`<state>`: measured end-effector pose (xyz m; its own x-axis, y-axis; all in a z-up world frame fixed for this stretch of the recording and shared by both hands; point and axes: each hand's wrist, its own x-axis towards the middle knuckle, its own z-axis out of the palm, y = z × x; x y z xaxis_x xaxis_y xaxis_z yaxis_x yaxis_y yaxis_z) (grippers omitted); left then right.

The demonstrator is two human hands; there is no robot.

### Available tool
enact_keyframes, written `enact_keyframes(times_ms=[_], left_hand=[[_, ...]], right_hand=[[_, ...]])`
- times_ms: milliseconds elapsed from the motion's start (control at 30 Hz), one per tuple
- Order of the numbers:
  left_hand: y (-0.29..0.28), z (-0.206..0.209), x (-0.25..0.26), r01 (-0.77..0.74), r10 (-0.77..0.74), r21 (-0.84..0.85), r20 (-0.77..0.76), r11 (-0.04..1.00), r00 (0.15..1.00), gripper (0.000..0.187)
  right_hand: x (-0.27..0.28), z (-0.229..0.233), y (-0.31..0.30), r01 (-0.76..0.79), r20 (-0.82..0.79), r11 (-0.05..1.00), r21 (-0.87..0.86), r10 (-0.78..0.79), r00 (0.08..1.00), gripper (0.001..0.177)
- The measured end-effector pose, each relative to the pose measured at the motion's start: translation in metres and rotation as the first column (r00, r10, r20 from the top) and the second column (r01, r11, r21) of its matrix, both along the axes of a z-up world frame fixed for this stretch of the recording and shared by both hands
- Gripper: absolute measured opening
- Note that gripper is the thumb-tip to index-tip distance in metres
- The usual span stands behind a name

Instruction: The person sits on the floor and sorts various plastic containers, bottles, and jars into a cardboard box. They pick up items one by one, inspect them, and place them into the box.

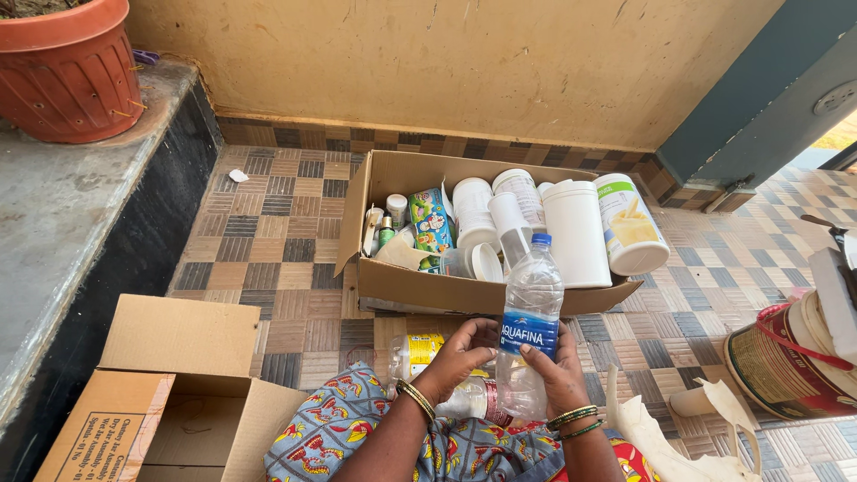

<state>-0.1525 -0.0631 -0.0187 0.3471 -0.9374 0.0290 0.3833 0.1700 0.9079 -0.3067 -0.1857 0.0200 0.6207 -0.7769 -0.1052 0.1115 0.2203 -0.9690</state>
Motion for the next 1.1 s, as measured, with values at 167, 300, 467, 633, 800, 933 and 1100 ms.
enact_keyframes(times_ms=[167,300,467,633,800,933,1100], left_hand=[[-0.004,-0.009,0.000,0.044,-0.047,0.122,0.024,0.992,0.999,0.044],[-0.003,-0.009,-0.001,0.042,-0.048,0.112,0.054,0.993,0.997,0.048],[-0.002,-0.007,-0.001,0.005,-0.013,0.086,0.099,0.996,0.995,0.051],[-0.001,-0.008,0.000,0.019,-0.019,0.021,0.038,1.000,0.999,0.054],[-0.002,-0.012,0.001,0.026,-0.027,-0.023,-0.024,0.999,0.999,0.053],[-0.006,-0.021,0.003,0.012,-0.017,-0.073,-0.068,0.997,0.998,0.049],[-0.009,-0.033,0.009,-0.118,0.130,0.086,-0.148,0.989,0.980,0.038]], right_hand=[[0.003,-0.001,0.004,-0.007,0.018,0.998,-0.062,0.008,1.000,0.077],[0.006,0.001,0.004,-0.007,0.010,0.999,-0.039,0.007,1.000,0.080],[0.006,0.003,0.005,-0.071,0.013,0.996,-0.061,0.072,0.997,0.087],[0.004,0.001,0.005,-0.124,0.003,0.989,-0.086,0.124,0.992,0.090],[0.009,-0.001,0.007,-0.184,-0.034,0.953,-0.240,0.181,0.983,0.101],[0.013,0.000,0.011,-0.238,-0.138,0.888,-0.393,0.199,0.970,0.104],[0.007,0.005,0.015,-0.329,-0.287,0.733,-0.596,0.188,0.939,0.093]])
